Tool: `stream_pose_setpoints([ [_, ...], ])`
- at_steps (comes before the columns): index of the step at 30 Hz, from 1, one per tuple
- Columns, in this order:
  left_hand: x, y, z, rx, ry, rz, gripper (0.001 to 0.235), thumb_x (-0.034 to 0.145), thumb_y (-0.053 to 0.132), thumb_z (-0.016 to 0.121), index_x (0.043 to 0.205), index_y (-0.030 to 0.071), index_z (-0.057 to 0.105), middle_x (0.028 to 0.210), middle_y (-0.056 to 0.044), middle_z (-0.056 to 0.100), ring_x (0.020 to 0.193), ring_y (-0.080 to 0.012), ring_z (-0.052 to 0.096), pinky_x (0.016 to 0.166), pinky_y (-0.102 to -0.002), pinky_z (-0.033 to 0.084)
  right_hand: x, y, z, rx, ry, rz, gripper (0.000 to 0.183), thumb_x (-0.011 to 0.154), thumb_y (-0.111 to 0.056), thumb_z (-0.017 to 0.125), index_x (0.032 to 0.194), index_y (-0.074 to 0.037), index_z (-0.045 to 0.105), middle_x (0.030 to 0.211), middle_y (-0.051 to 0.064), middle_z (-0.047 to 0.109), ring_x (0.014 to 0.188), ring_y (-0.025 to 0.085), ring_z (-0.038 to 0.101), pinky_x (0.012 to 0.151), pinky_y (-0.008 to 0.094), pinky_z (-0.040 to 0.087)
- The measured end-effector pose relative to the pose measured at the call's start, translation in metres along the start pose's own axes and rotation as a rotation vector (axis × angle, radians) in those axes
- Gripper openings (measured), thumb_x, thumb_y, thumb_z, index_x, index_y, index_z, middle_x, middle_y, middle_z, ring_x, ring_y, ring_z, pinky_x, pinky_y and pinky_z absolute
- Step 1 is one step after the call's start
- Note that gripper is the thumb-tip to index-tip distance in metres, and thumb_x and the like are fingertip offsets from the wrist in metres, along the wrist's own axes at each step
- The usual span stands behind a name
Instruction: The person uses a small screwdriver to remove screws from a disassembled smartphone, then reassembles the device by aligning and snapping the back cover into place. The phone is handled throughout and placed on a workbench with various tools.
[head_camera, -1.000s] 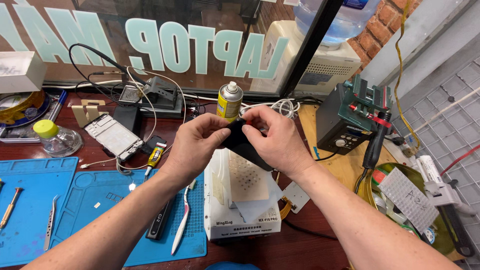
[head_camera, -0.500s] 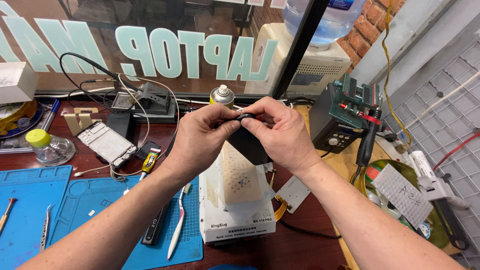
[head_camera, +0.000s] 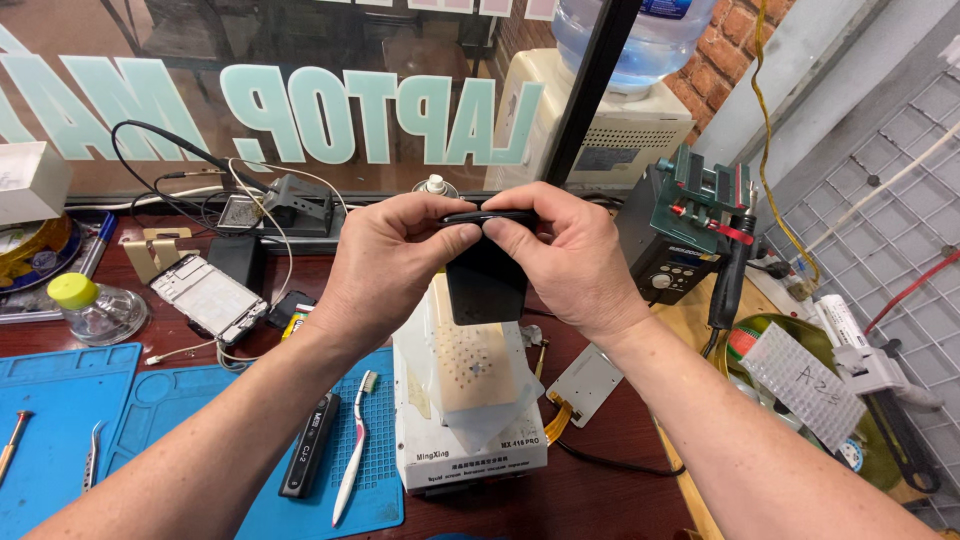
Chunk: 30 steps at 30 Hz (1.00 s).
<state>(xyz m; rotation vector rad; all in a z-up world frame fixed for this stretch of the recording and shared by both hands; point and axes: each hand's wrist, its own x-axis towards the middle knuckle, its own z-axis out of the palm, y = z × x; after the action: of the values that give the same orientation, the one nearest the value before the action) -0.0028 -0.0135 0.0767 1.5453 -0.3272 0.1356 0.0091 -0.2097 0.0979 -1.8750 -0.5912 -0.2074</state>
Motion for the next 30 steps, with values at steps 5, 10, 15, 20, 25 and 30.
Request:
stream_pose_setpoints([
  [5, 0.0, -0.003, 0.001, 0.067, 0.028, 0.002, 0.02, 0.095, 0.011, 0.07, 0.111, 0.001, 0.074, 0.098, -0.006, 0.078, 0.09, -0.0078, 0.07, 0.081, -0.024, 0.06, -0.002, 0.012, 0.005, -0.052, 0.046, 0.014, 0.015, 0.094, -0.011, 0.074, 0.108, -0.006, 0.075, 0.09, 0.0, 0.075, 0.077, 0.003, 0.063, 0.069, 0.02, 0.054],
  [10, 0.004, -0.004, 0.007, 0.023, 0.008, 0.034, 0.02, 0.095, 0.013, 0.069, 0.112, 0.002, 0.072, 0.099, -0.005, 0.077, 0.092, -0.0071, 0.071, 0.082, -0.023, 0.061, -0.005, 0.021, 0.008, 0.364, 0.07, 0.057, 0.017, 0.1, -0.007, 0.069, 0.116, 0.0, 0.069, 0.101, 0.004, 0.072, 0.089, 0.006, 0.064, 0.078, 0.022, 0.056],
  [15, 0.003, -0.005, 0.008, 0.059, 0.025, 0.008, 0.019, 0.094, 0.012, 0.07, 0.109, 0.001, 0.074, 0.094, -0.005, 0.079, 0.084, -0.0073, 0.071, 0.075, -0.025, 0.06, -0.01, 0.022, 0.008, 0.704, 0.114, 0.231, 0.022, 0.102, -0.007, 0.061, 0.12, 0.004, 0.061, 0.102, 0.006, 0.072, 0.091, 0.011, 0.069, 0.082, 0.027, 0.06],
  [20, 0.002, -0.011, 0.009, 0.563, -0.011, 0.126, 0.02, 0.084, 0.018, 0.076, 0.102, 0.008, 0.078, 0.084, -0.011, 0.078, 0.074, -0.0194, 0.077, 0.068, -0.034, 0.059, -0.018, 0.035, 0.004, 0.22, -0.032, 0.124, 0.026, 0.095, -0.001, 0.065, 0.121, -0.004, 0.065, 0.104, 0.0, 0.071, 0.092, 0.005, 0.066, 0.082, 0.021, 0.056],
  [25, -0.005, -0.024, 0.021, 0.825, -0.131, 0.014, 0.022, 0.082, 0.026, 0.076, 0.1, 0.015, 0.08, 0.085, -0.014, 0.077, 0.082, -0.0336, 0.073, 0.073, -0.042, 0.057, -0.041, 0.07, 0.014, 0.187, -0.032, 0.238, 0.015, 0.096, -0.002, 0.067, 0.111, -0.003, 0.069, 0.097, 0.002, 0.074, 0.088, 0.005, 0.066, 0.079, 0.022, 0.056],
  [30, -0.005, -0.034, 0.029, 0.886, -0.226, -0.118, 0.025, 0.082, 0.028, 0.077, 0.104, 0.016, 0.079, 0.09, -0.013, 0.076, 0.086, -0.0338, 0.073, 0.077, -0.044, 0.057, -0.059, 0.096, 0.02, 0.344, 0.004, 0.31, 0.017, 0.096, -0.001, 0.065, 0.113, -0.002, 0.067, 0.099, 0.002, 0.074, 0.09, 0.005, 0.067, 0.08, 0.021, 0.055],
])
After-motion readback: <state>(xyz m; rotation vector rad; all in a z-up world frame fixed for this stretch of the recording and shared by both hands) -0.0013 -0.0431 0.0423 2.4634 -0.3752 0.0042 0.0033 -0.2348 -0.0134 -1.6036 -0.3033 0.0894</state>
